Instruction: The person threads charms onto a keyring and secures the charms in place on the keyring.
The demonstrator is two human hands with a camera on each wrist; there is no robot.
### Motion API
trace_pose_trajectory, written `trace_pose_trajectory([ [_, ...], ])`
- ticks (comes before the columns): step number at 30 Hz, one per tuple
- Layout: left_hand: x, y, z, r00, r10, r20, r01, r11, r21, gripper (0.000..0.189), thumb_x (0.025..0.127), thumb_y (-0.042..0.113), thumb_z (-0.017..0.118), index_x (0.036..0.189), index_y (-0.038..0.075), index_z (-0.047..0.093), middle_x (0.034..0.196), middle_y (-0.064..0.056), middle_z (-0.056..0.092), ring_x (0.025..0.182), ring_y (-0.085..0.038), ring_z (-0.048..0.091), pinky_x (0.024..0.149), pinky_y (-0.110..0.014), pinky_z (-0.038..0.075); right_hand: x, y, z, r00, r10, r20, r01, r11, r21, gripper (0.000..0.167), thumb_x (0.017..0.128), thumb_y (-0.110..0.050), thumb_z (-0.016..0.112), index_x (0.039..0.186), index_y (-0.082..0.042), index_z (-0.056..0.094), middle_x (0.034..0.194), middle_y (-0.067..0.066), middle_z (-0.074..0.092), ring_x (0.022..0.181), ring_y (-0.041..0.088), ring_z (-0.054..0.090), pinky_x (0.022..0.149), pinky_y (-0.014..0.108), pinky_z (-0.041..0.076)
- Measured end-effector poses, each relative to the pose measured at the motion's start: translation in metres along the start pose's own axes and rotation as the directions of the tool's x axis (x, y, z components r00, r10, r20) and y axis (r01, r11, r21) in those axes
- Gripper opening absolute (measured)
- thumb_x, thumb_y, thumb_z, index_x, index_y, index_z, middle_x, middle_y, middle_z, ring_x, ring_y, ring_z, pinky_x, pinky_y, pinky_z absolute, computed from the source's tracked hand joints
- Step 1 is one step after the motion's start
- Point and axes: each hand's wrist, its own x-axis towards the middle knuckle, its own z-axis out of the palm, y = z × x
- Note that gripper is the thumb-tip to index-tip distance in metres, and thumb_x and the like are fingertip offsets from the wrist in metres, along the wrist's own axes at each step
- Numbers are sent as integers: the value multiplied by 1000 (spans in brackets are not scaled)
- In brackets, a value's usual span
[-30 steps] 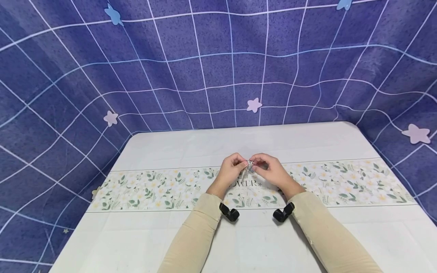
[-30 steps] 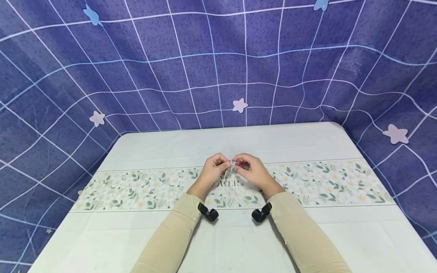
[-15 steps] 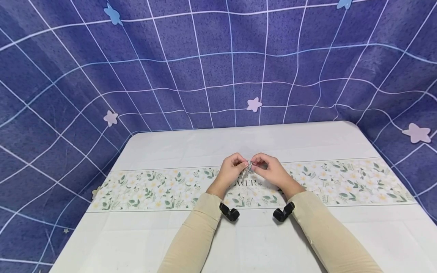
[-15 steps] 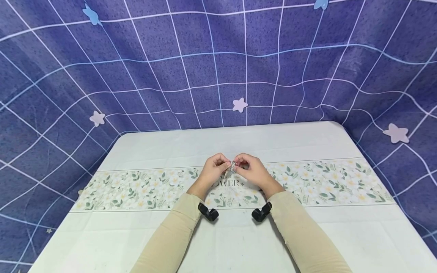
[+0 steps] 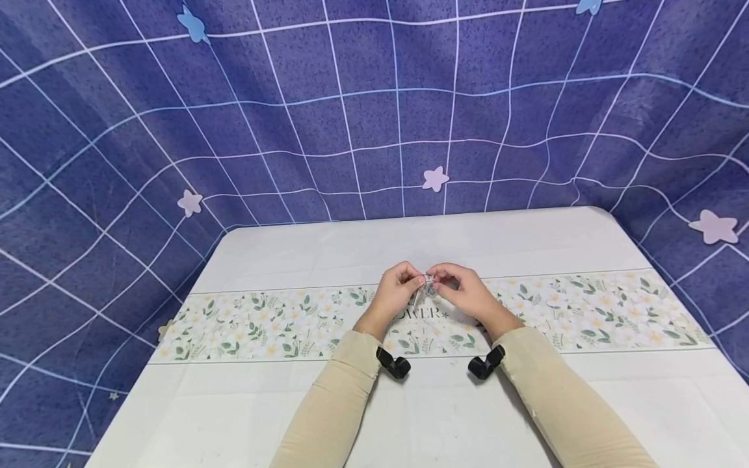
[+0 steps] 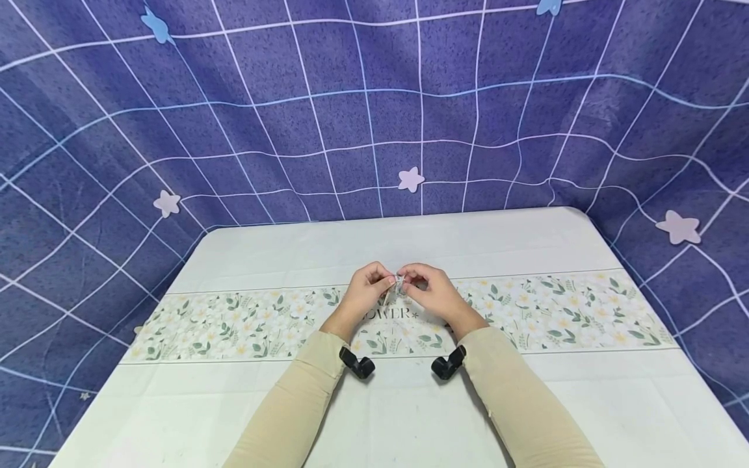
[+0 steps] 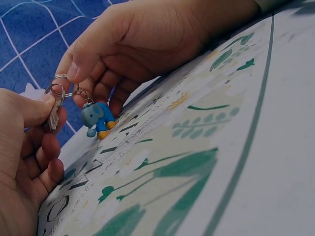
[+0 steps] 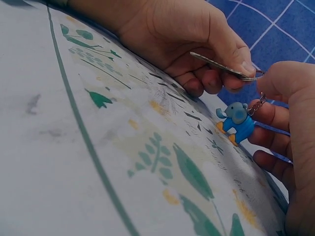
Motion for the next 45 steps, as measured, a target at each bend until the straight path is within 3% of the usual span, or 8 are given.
trace_pose_trajectory([
  [6, 0, 1, 0, 1000, 10, 7, -10, 1000, -2, 11, 96, 6, 67, 87, 1, 64, 74, -3, 65, 65, -11, 49, 62, -23, 41, -1, -3, 1, 1000, 18, -1, -18, 1000, -6, 22, 92, 7, 65, 113, 10, 65, 98, 24, 68, 90, 28, 62, 80, 31, 52],
  [9, -4, 10, -1, 1000, 14, 16, -14, 1000, -3, 11, 96, 5, 67, 88, -2, 64, 77, -12, 66, 65, -10, 49, 62, -23, 40, -1, -4, 1, 1000, 15, -1, -15, 1000, -19, 20, 92, 7, 64, 112, 10, 65, 96, 22, 68, 88, 29, 62, 79, 33, 52],
  [14, -4, 11, -2, 999, -5, 37, 5, 1000, 7, 12, 97, 3, 65, 91, -7, 63, 85, -23, 68, 66, -10, 49, 64, -23, 40, 0, -1, 2, 1000, 9, -5, -9, 999, -36, 17, 92, 6, 65, 109, 10, 65, 93, 19, 67, 85, 26, 61, 77, 32, 51],
  [16, 0, 2, -1, 999, -14, 30, 14, 1000, 7, 12, 97, 6, 66, 92, -5, 64, 86, -22, 68, 67, -11, 49, 64, -24, 40, 0, 0, 1, 1000, 0, -7, 0, 999, -36, 19, 92, 5, 65, 110, 10, 65, 93, 19, 67, 85, 24, 61, 76, 31, 51],
  [22, -1, 3, 0, 1000, -17, 9, 17, 1000, -25, 12, 96, 8, 68, 88, 1, 64, 75, -8, 64, 64, -12, 48, 61, -24, 40, 0, -1, 0, 1000, -13, 1, 13, 1000, -4, 28, 90, 9, 66, 118, 12, 63, 94, 25, 68, 87, 27, 62, 79, 36, 54],
  [28, -1, 2, -1, 1000, -3, 12, 4, 1000, -26, 12, 96, 6, 67, 86, 2, 63, 71, 2, 60, 64, -12, 47, 60, -24, 40, 0, -1, 1, 1000, 1, -5, -1, 1000, 4, 25, 89, 11, 66, 114, 11, 64, 96, 26, 68, 88, 29, 62, 80, 39, 54],
  [42, 0, 1, 0, 1000, -17, 5, 17, 1000, -4, 10, 96, 5, 67, 89, -2, 64, 77, -10, 65, 64, -11, 47, 61, -24, 39, 0, -4, 1, 1000, 15, 3, -14, 999, -38, 21, 91, 7, 66, 111, 11, 64, 94, 21, 68, 86, 31, 61, 77, 39, 52],
  [45, -4, 12, -1, 1000, -22, 9, 22, 1000, -1, 10, 97, 2, 65, 89, -5, 63, 76, -12, 64, 63, -10, 46, 61, -23, 38, 2, 11, 4, 1000, 13, -4, -13, 999, -38, 26, 91, 6, 67, 117, 10, 64, 94, 20, 68, 87, 31, 62, 78, 41, 53],
])
